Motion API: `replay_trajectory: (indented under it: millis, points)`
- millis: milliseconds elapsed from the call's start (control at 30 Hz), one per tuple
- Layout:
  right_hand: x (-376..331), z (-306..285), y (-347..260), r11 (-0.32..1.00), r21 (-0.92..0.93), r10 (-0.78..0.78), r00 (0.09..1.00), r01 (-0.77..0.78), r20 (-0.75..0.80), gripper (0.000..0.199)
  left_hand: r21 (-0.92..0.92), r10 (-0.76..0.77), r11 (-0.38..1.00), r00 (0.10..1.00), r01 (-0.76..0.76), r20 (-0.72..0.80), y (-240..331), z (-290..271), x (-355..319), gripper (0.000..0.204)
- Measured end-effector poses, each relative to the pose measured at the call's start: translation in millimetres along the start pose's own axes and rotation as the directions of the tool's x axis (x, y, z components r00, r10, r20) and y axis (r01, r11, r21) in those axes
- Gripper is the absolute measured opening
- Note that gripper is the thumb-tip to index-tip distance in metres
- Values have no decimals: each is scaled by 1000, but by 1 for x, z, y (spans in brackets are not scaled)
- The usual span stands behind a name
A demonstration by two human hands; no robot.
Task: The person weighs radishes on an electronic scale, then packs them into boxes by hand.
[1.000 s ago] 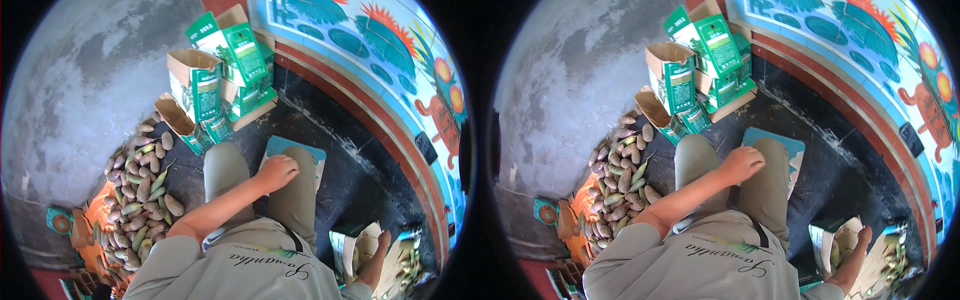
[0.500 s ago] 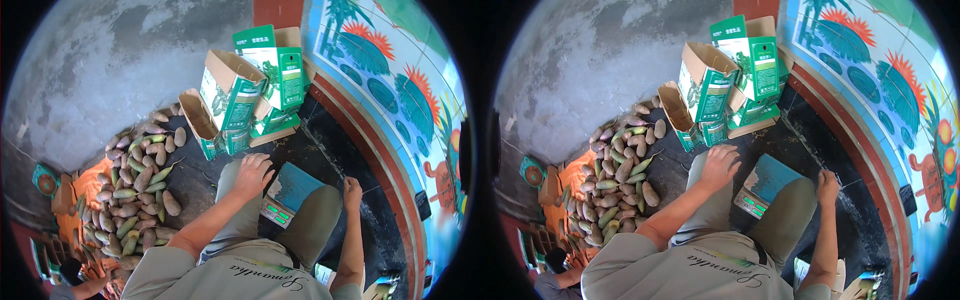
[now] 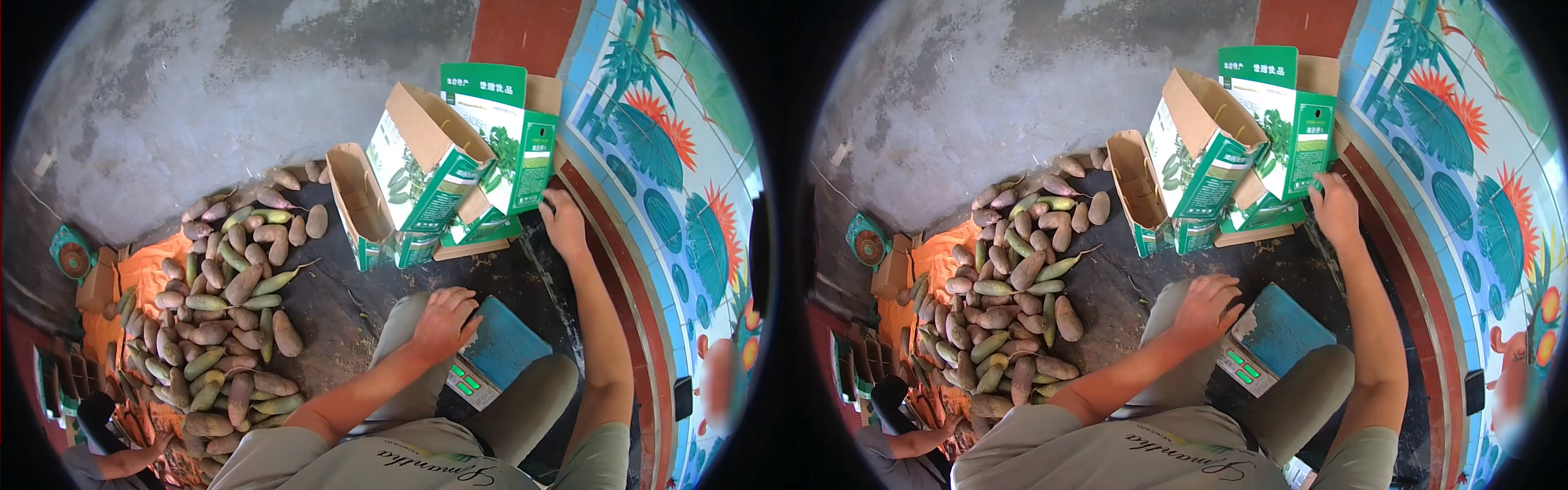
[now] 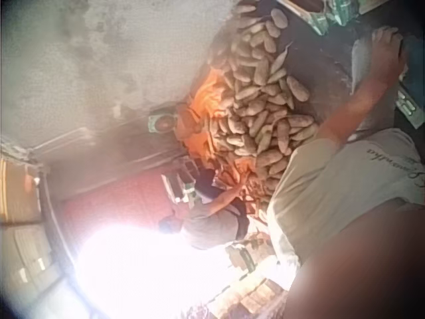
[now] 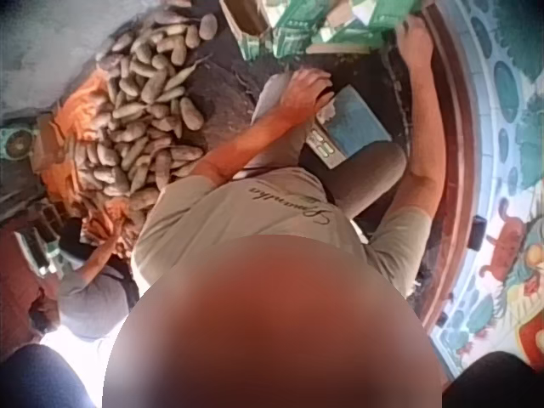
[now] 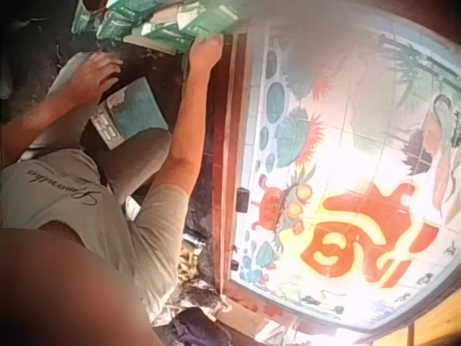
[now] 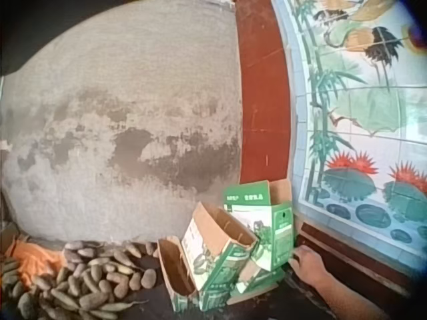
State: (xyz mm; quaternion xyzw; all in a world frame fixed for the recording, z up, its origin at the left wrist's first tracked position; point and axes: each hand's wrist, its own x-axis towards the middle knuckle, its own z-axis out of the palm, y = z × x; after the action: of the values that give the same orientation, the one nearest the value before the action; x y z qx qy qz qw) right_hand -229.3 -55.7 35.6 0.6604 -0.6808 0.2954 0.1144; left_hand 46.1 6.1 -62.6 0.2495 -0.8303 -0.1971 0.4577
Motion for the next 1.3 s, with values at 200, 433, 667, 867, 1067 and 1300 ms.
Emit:
replay_trajectory:
  millis: [200,433,667,867,1067,1300]
  points:
    - [108,30,-8,975,-220,-37,990,6,-136,38,-20,-44,999,999,44,25,-5,-6,0,24]
    - [167,53,2,919,-391,-1,994,-43,-113,70,-63,-57,996,997,60,56,-9,-4,5,20]
    - [164,36,-12,872,-477,103,994,-108,-37,38,-63,-71,995,996,74,56,-10,-4,8,17]
    - [150,35,21,960,-223,172,985,-167,2,32,-60,-79,995,994,84,81,-11,1,10,16]
    - [81,-13,36,995,-79,17,907,-55,-421,23,-17,-83,996,996,84,42,-11,1,12,14]
    - [-35,-118,55,934,306,344,700,-185,-625,31,67,-56,996,998,57,-12,-21,-10,6,13]
